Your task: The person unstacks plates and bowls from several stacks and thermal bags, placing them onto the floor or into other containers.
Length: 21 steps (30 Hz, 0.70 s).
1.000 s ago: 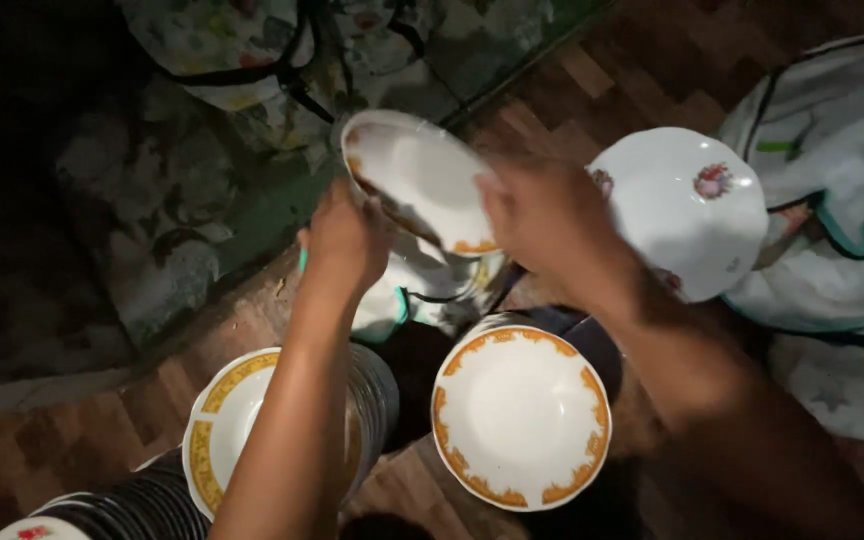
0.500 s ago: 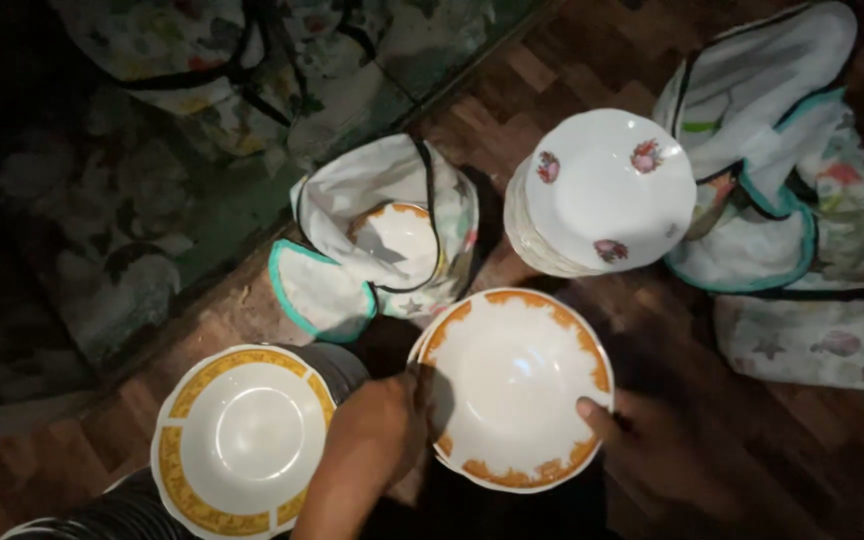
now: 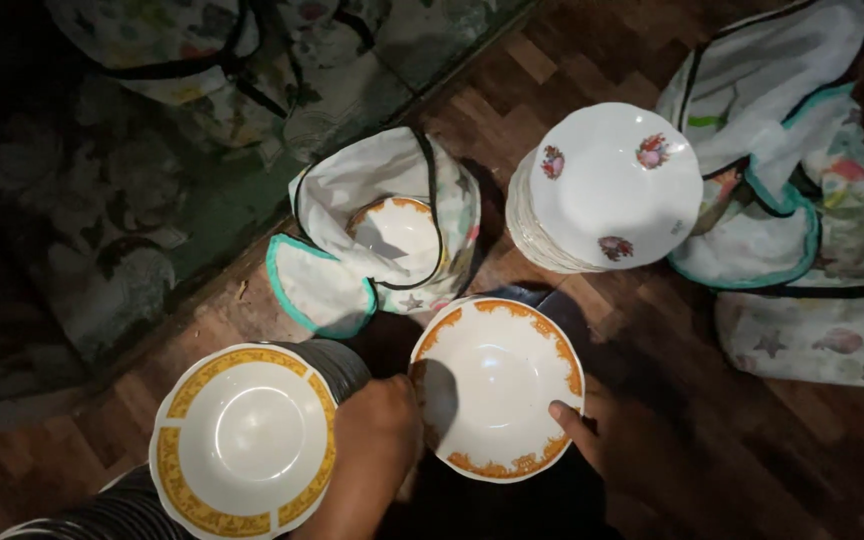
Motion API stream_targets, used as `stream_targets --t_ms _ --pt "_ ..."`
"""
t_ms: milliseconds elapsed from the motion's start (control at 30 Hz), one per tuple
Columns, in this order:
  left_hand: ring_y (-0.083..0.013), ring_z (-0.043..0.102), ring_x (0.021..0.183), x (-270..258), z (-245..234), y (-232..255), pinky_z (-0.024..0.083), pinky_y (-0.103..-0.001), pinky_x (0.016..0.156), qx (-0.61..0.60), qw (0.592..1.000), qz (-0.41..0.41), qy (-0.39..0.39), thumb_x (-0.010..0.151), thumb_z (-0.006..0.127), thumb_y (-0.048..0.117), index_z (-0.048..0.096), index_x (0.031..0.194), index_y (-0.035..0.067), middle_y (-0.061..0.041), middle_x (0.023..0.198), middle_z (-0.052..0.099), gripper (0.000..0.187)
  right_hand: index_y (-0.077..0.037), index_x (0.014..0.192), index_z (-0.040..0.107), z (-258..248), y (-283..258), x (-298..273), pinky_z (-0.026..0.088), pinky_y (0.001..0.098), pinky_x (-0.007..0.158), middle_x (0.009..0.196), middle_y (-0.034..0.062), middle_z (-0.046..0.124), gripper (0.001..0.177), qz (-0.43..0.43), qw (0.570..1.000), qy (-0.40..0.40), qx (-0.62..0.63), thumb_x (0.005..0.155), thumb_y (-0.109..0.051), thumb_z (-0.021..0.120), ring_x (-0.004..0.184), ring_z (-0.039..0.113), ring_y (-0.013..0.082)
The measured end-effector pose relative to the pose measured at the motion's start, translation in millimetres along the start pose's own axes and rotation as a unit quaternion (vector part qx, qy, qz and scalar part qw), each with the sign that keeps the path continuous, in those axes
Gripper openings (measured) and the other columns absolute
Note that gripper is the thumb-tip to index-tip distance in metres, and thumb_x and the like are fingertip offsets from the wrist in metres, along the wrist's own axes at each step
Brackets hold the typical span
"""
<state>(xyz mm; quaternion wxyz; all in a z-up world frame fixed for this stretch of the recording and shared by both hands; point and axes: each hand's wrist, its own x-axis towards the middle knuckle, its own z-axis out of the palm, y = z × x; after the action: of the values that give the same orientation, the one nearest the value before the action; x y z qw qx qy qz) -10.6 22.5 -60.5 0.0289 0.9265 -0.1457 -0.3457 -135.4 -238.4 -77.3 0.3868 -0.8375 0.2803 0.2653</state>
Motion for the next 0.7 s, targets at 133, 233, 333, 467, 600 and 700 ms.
stream_targets --t_ms 133,233,333,467,600,700 --pt "-0.0385 0.073 0.070 -3.1 15.3 -4.5 0.059 -0.050 0.061 0.002 0.987 0.079 0.137 0.080 0.069 0.024 0.069 0.084 0.008 -0.019 0.078 0.073 0.017 -0.018 0.111 0.081 -4.9 -6.4 2.2 0.062 0.0376 0.082 0.090 0.0053 0.084 0.036 0.034 0.998 -0.053 -0.013 0.096 -0.046 0.062 0.083 0.083 0.0225" --pt "-0.0379 0.072 0.064 1.8 23.4 -6.9 0.057 -0.051 0.055 -0.021 0.983 0.053 0.174 0.093 0.062 0.024 0.071 0.076 0.009 -0.018 0.072 0.072 0.024 -0.015 0.112 0.077 -6.9 -7.6 2.9 0.062 0.0376 0.078 0.090 0.0079 0.082 0.041 -0.013 0.997 0.018 -0.078 0.088 -0.045 0.064 0.080 0.080 0.0247" --pt "-0.0354 0.073 0.062 7.6 19.2 -6.4 0.058 -0.048 0.052 0.035 0.974 0.076 0.213 0.090 0.060 0.015 0.069 0.077 0.009 -0.017 0.071 0.072 0.018 -0.012 0.121 0.069 -9.1 -7.4 9.2 0.061 0.0390 0.075 0.087 0.0109 0.081 0.049 -0.008 0.993 -0.010 -0.117 0.089 -0.048 0.065 0.076 0.078 0.0271" --pt "-0.0384 0.074 0.078 7.1 -26.5 5.4 0.060 -0.050 0.068 -0.014 0.997 -0.040 0.071 0.094 0.059 0.023 0.073 0.083 0.009 -0.020 0.084 0.074 0.022 -0.013 0.115 0.068 -30.9 -23.3 21.1 0.061 0.0408 0.069 0.077 0.0121 0.077 0.052 -0.019 0.986 -0.014 -0.164 0.085 -0.055 0.070 0.068 0.077 0.0290" --pt "-0.0466 0.070 0.090 18.9 -80.0 14.1 0.057 -0.055 0.078 -0.133 0.983 -0.076 0.106 0.086 0.067 0.025 0.071 0.097 0.006 -0.024 0.096 0.072 0.023 -0.009 0.103 0.072 -75.7 -133.1 22.9 0.053 0.0499 0.062 0.079 0.0188 0.070 0.038 -0.348 0.911 0.155 -0.155 0.089 -0.044 0.066 0.070 0.069 0.0394" --pt "-0.0458 0.070 0.089 92.0 -67.9 0.0 0.055 -0.056 0.078 -0.141 0.955 -0.023 0.258 0.095 0.061 0.019 0.068 0.104 0.001 -0.025 0.092 0.073 0.021 -0.005 0.095 0.071 -64.8 -201.7 86.0 0.052 0.0544 0.071 0.091 0.0196 0.073 0.028 -0.414 0.890 0.111 -0.155 0.091 -0.032 0.065 0.086 0.069 0.0433"
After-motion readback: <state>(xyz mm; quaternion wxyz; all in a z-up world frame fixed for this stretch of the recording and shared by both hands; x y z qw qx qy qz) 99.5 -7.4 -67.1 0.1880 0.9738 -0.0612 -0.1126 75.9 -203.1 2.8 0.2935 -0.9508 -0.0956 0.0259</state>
